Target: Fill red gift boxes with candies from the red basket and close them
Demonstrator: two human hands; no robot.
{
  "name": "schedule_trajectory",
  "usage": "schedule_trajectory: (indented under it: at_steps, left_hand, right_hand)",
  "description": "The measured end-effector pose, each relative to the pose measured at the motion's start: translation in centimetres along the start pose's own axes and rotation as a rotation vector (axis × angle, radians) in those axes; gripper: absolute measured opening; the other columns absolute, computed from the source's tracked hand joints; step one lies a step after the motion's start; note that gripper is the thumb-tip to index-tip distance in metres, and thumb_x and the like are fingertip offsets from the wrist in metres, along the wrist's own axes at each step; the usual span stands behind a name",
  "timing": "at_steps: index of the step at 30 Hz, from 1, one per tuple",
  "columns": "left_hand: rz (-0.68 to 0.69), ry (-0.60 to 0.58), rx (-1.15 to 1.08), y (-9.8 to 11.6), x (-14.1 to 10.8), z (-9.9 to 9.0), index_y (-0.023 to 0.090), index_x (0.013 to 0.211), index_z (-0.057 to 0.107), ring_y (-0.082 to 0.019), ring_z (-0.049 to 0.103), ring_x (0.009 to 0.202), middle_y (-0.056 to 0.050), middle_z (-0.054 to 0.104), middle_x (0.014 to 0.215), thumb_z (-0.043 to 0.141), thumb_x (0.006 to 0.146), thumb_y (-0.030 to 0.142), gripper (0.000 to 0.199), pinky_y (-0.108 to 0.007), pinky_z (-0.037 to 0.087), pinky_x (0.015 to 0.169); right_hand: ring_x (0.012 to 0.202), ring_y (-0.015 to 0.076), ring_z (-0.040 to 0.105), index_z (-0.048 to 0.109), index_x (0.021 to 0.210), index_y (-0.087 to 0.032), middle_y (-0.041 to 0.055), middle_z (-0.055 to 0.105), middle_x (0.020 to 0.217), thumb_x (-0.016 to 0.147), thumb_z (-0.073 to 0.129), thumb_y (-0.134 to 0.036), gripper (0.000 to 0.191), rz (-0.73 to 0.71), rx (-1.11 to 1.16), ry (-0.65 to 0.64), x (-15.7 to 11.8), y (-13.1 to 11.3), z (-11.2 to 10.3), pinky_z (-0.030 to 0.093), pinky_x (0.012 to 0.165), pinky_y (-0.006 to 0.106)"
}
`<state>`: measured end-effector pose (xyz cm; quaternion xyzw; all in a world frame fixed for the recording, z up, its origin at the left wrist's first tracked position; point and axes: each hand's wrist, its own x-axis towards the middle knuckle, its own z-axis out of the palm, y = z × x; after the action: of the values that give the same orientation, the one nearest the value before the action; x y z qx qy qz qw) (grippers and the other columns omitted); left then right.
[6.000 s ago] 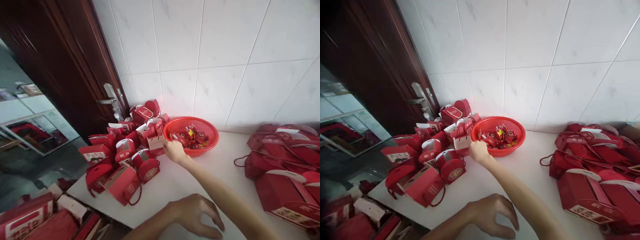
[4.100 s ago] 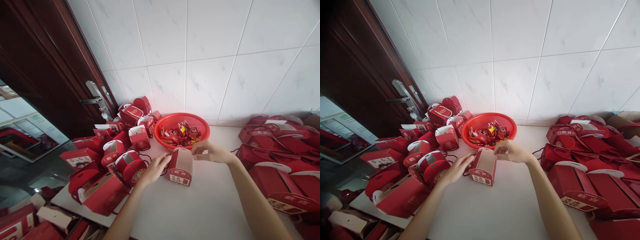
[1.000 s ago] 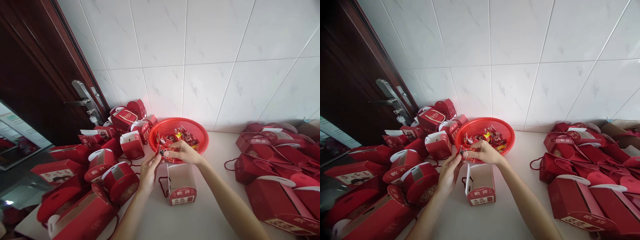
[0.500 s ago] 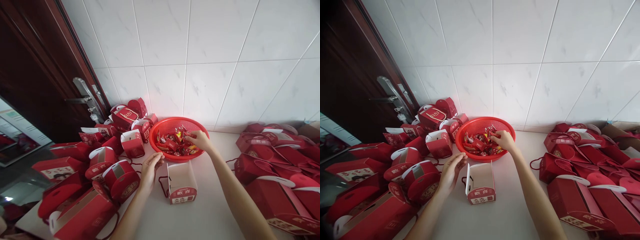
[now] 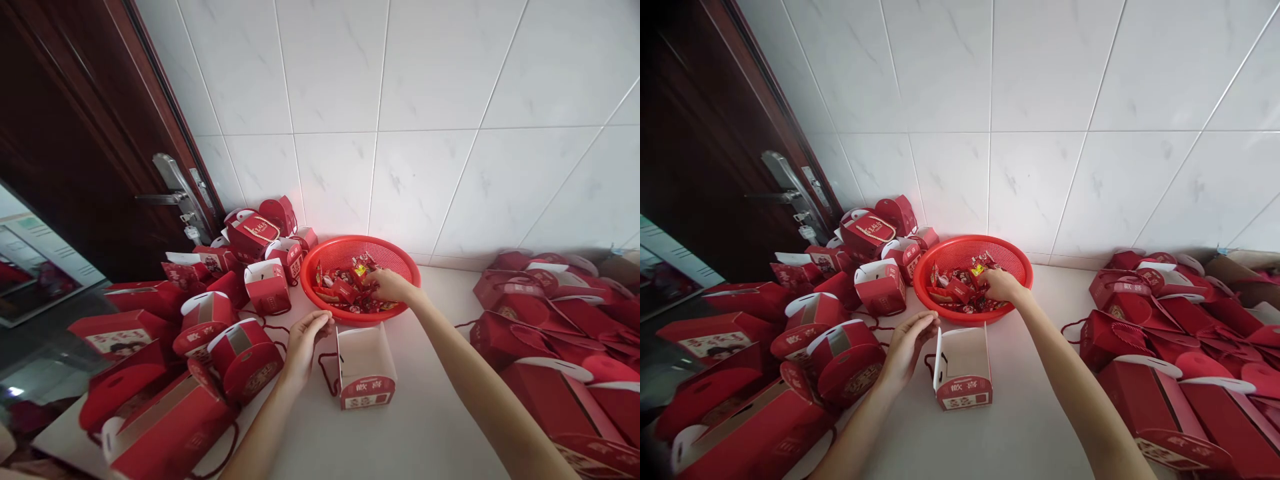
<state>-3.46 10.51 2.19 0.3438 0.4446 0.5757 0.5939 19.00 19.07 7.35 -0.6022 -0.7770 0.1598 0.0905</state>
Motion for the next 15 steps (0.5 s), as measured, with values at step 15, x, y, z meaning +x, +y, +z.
schedule_trajectory:
  at_steps: [15]
  left_hand:
    - [0.01,-0.032,0.039,0.0,-0.3,-0.1,0.016,0.072,0.078,-0.014,0.062,0.064,-0.005,0.073,0.07,0.084,0.056,0.038,0.027,-0.025,0.051,0.066]
  right_hand:
    - [0.062,0.0142,0.051,0.055,0.077,-0.018,-0.0003,0.055,0.068,0.084,0.056,-0.051,0.034,-0.128,0.704,0.239,0.2,-0.2,0.8,0.043,0.058,0.027]
